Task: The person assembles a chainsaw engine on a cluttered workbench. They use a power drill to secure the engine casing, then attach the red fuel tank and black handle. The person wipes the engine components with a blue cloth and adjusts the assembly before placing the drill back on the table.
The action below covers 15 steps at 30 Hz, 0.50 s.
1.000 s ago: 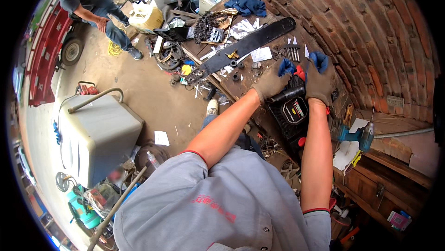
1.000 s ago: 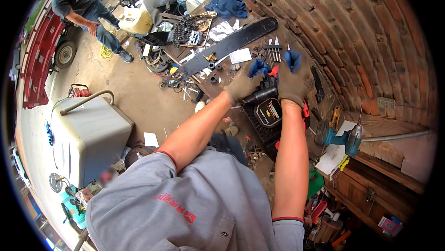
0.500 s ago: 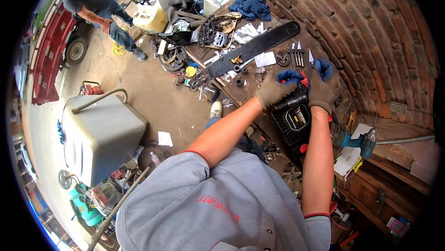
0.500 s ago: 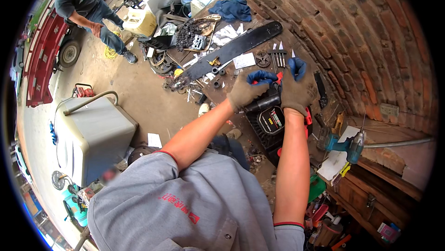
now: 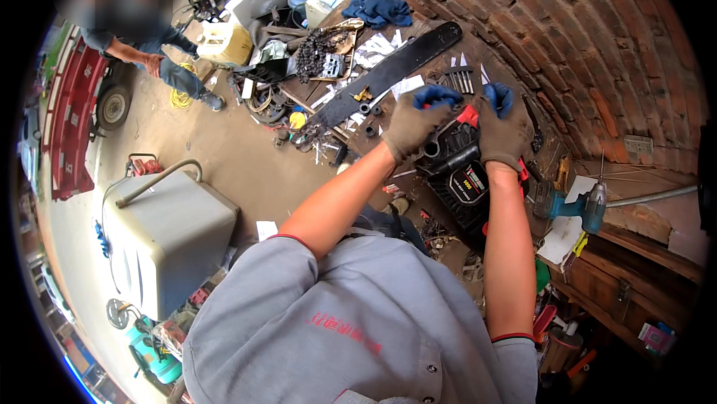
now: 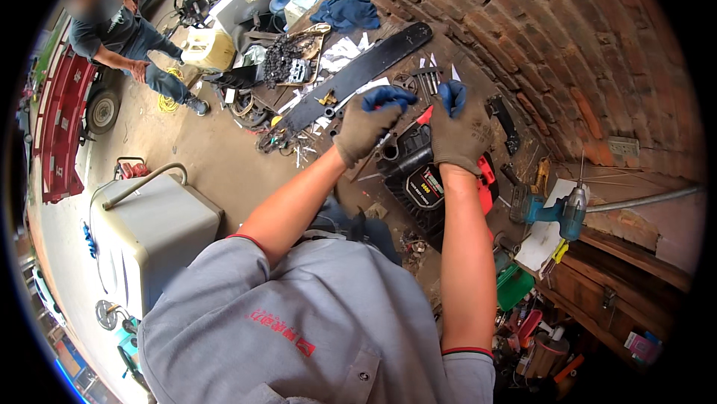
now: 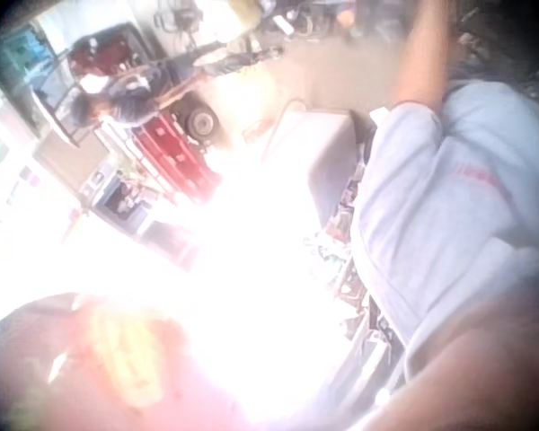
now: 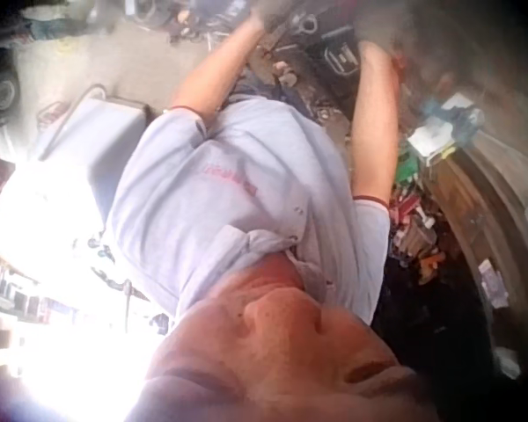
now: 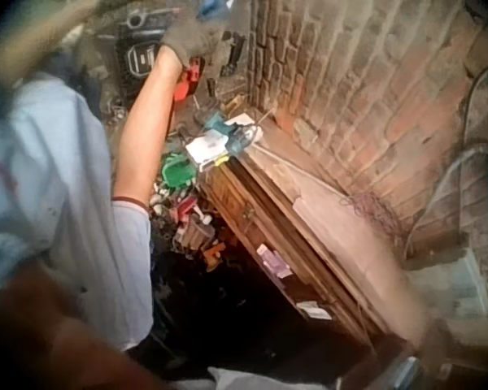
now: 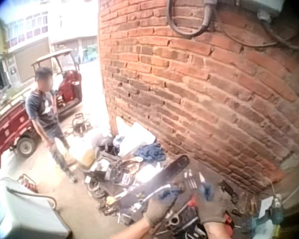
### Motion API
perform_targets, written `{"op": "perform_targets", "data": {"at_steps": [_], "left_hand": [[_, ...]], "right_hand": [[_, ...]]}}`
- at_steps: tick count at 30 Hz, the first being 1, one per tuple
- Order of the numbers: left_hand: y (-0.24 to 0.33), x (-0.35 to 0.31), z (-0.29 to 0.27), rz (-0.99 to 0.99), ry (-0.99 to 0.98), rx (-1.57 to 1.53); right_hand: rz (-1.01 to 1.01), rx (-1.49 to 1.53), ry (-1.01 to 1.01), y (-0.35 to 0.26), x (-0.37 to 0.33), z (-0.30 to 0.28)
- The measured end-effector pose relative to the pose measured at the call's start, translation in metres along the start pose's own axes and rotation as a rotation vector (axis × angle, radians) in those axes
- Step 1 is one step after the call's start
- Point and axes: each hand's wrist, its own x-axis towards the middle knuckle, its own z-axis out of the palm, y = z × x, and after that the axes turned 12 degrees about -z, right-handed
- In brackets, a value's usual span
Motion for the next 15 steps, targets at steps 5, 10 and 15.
{"op": "perform_targets", "data": {"at_steps": [5, 10, 15], "left_hand": [[0.004, 0.067, -0.061, 0.057, 0.325, 0.376], [-0.002, 0.106, -0.079, 0.015, 0.189, 1.460], [-0.014, 0.098, -0.076, 0.112, 0.152, 1.678]], "right_hand": [[-0.066, -0.146, -0.047, -0.015, 0.004, -0.005], [0.012, -0.131, -0.064, -0.021, 0.000, -0.008], [0.004, -0.066, -0.128, 0.012, -0.004, -0.004]]}}
